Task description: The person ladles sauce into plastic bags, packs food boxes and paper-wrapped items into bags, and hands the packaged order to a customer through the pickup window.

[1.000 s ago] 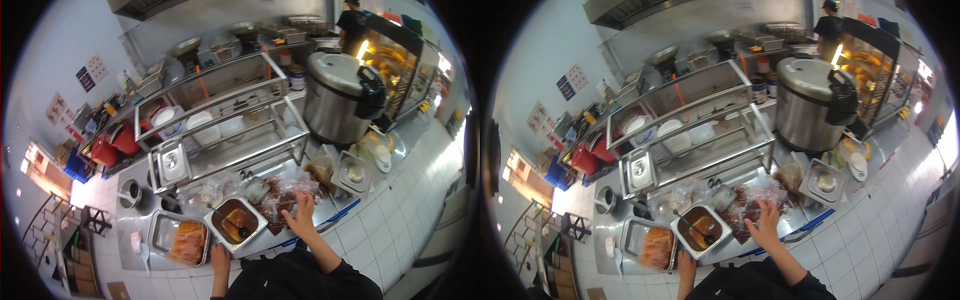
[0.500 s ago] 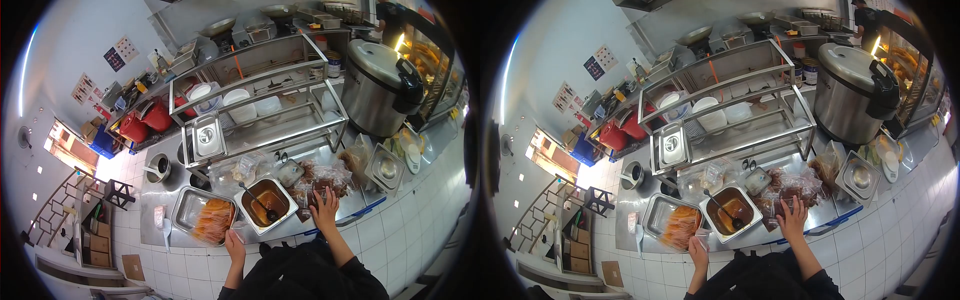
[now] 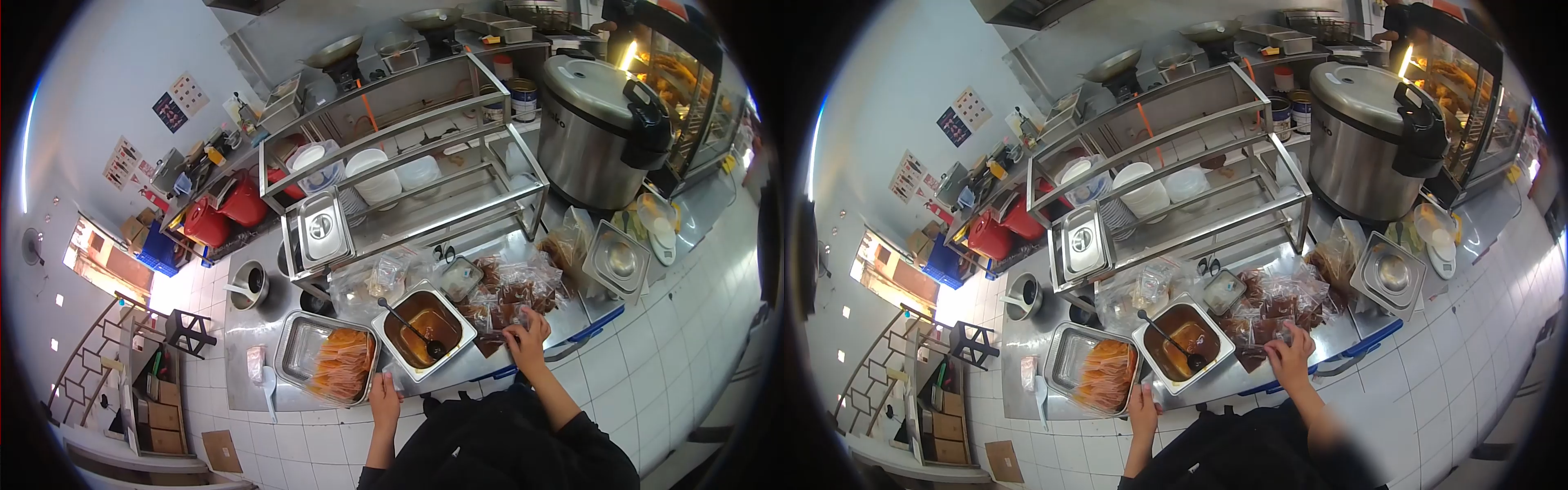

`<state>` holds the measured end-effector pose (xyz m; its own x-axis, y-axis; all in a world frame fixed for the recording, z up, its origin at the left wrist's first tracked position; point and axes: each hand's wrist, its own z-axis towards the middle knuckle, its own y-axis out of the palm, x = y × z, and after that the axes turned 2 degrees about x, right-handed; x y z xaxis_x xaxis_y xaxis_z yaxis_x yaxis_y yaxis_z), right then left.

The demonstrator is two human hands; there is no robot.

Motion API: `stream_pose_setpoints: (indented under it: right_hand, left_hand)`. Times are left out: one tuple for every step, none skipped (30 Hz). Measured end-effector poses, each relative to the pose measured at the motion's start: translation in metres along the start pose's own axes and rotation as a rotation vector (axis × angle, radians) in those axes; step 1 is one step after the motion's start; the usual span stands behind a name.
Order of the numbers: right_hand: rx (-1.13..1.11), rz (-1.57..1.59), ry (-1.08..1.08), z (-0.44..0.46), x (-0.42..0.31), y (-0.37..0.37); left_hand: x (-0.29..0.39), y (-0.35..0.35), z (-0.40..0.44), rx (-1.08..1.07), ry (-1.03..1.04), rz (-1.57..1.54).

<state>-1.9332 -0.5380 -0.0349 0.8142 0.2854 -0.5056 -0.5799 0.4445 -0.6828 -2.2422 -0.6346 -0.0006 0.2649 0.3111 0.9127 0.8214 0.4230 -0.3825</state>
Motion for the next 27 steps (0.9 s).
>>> stream_pose_setpoints:
  right_hand:
    - [-0.012,0.055,0.02,0.007,-0.002,-0.004]
    - [-0.026,0.109,0.042,0.014,-0.004,-0.008]
    - [-0.023,0.109,0.046,0.022,-0.007,-0.01]
    - [0.007,0.146,0.074,0.032,-0.008,-0.013]
    - [0.033,0.185,0.102,0.041,-0.009,-0.014]
    - [0.029,0.187,0.106,0.048,-0.003,-0.011]
    - [0.074,0.129,0.152,0.055,0.008,-0.005]
    - [0.12,0.072,0.196,0.063,0.01,-0.004]
    - [0.116,0.075,0.196,0.068,0.009,-0.003]
    - [0.129,-0.002,0.253,0.073,0.007,-0.003]
    - [0.145,-0.079,0.308,0.077,0.001,-0.004]
    - [0.142,-0.071,0.304,0.077,-0.009,-0.007]
    - [0.164,0.057,0.228,0.073,-0.022,-0.012]
    - [0.184,0.185,0.153,0.066,-0.036,-0.015]
    - [0.16,0.296,0.053,0.053,-0.05,-0.015]
    - [0.065,0.428,-0.06,0.037,-0.063,-0.014]
    - [-0.031,0.558,-0.172,0.024,-0.076,-0.013]
    - [-0.198,0.553,-0.407,0.023,-0.096,-0.019]
    - [-0.418,0.616,-0.515,0.018,-0.109,-0.019]
    - [-0.492,0.676,-0.556,0.01,-0.121,-0.017]
    - [-0.566,0.735,-0.599,0.008,-0.134,-0.017]
    - [-0.565,0.739,-0.602,0.008,-0.146,-0.022]
    - [-0.651,0.877,-0.377,0.012,-0.159,-0.034]
    - [-0.732,1.005,-0.146,0.015,-0.168,-0.039]
    - [-0.675,0.98,-0.15,0.016,-0.172,-0.037]
    - [-0.676,0.979,-0.155,0.017,-0.172,-0.036]
    - [-0.703,1.033,-0.123,0.018,-0.172,-0.036]
  left_hand:
    - [-0.001,0.0,0.001,-0.001,0.049,0.076]
    - [-0.006,-0.001,0.002,-0.005,0.051,0.079]
    - [-0.012,-0.001,0.005,0.013,0.148,0.171]
    - [-0.017,0.0,0.007,0.031,0.245,0.261]
    - [-0.012,0.0,0.005,0.029,0.243,0.264]
    - [-0.003,0.0,0.003,0.025,0.301,0.328]
    - [0.002,0.0,0.001,0.022,0.36,0.392]
    - [0.0,0.001,0.001,0.025,0.358,0.396]
    - [-0.005,0.003,0.001,0.05,0.401,0.312]
    - [-0.007,0.004,0.001,0.078,0.443,0.229]
    - [-0.002,0.003,-0.002,0.086,0.442,0.232]
    - [0.007,0.001,-0.007,0.094,0.349,0.179]
    - [0.011,-0.001,-0.01,0.103,0.254,0.124]
    - [0.007,-0.001,-0.01,0.111,0.25,0.126]
    - [0.001,-0.001,-0.009,0.145,0.208,0.021]
    - [-0.003,0.0,-0.009,0.179,0.167,-0.085]
    - [-0.002,0.002,-0.01,0.185,0.164,-0.083]
    - [0.002,0.005,-0.009,0.199,0.194,-0.19]
    - [0.005,0.005,-0.008,0.212,0.224,-0.296]
    - [0.01,0.004,-0.008,0.216,0.223,-0.292]
    - [0.017,0.001,-0.009,0.22,0.3,-0.318]
    - [0.024,-0.002,-0.011,0.223,0.379,-0.345]
    - [0.033,-0.008,-0.017,0.227,0.383,-0.344]
    - [0.045,-0.016,-0.025,0.07,0.366,-0.375]
    - [0.053,-0.022,-0.031,-0.088,0.345,-0.404]
    - [0.053,-0.025,-0.036,-0.083,0.348,-0.407]
    - [0.05,-0.029,-0.041,-0.257,0.327,-0.396]
